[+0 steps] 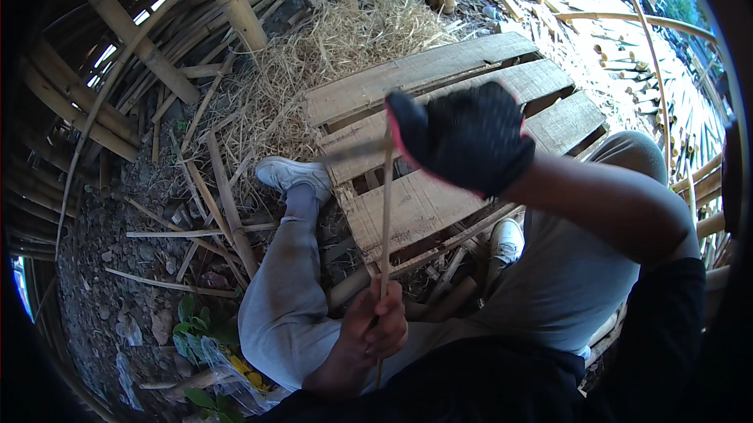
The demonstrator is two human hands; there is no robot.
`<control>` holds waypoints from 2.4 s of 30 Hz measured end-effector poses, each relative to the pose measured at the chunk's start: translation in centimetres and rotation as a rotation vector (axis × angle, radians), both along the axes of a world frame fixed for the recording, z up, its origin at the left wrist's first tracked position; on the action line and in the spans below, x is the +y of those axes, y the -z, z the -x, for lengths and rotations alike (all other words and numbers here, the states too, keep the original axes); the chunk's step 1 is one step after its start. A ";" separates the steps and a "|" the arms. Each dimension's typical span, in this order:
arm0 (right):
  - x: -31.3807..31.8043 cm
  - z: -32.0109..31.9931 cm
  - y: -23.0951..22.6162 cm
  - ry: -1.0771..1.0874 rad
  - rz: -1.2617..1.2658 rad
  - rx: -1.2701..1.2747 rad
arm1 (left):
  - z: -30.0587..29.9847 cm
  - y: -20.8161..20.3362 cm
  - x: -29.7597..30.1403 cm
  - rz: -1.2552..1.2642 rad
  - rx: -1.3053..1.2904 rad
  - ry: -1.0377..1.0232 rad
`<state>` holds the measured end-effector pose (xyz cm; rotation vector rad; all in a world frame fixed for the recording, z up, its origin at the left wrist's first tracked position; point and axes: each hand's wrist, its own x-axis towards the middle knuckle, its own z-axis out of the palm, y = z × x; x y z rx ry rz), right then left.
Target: The person sits on the ground and uses a knife to shave and smooth a long bamboo stick. They repeatedly scrape along the stick's length, rotating it to work different sides and remove thin shavings.
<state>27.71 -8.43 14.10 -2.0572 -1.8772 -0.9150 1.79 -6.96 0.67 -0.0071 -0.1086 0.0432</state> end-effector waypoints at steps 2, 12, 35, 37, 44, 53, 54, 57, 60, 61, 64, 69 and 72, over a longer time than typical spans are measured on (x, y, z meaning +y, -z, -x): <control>2.3 -5.4 -1.0 0.238 0.006 -0.199 | 0.6 -1.3 -2.5 0.004 -0.121 0.094; -0.7 -5.5 -0.1 -0.060 0.188 0.355 | 0.3 -0.5 1.3 -0.032 -0.007 -0.083; -2.9 3.0 0.9 -0.433 0.505 0.298 | -1.0 0.7 0.0 0.347 -0.346 0.064; -2.2 2.9 0.7 -0.489 0.419 0.275 | -1.0 0.6 0.0 0.350 -0.357 0.047; 0.1 -0.8 -1.4 -0.106 0.355 0.249 | -1.1 0.3 -0.2 0.322 -0.362 0.039; 3.0 -10.2 -4.1 0.398 0.340 -0.031 | -0.5 -0.5 -1.4 0.267 -0.314 0.061; 2.8 -10.3 -4.4 0.399 0.296 0.010 | -0.4 -0.5 -1.3 0.266 -0.289 0.040; 2.1 -9.6 -4.4 0.286 0.182 0.113 | -0.5 -0.1 0.4 0.246 -0.239 -0.017; 0.0 -3.8 -3.8 -0.024 0.205 0.170 | -0.5 0.3 1.2 0.245 -0.224 -0.026; -1.2 -1.8 -3.5 -0.105 0.265 0.177 | -0.7 0.5 1.2 0.254 -0.226 0.001; -3.4 2.7 -1.7 -0.420 0.408 0.363 | -0.4 0.6 1.0 0.292 -0.254 -0.001; -3.9 5.5 0.0 -0.402 0.635 0.590 | -0.6 1.0 0.4 0.382 -0.382 0.055; -3.2 5.1 0.4 -0.471 0.597 0.472 | -0.7 0.9 -0.1 0.457 -0.435 0.088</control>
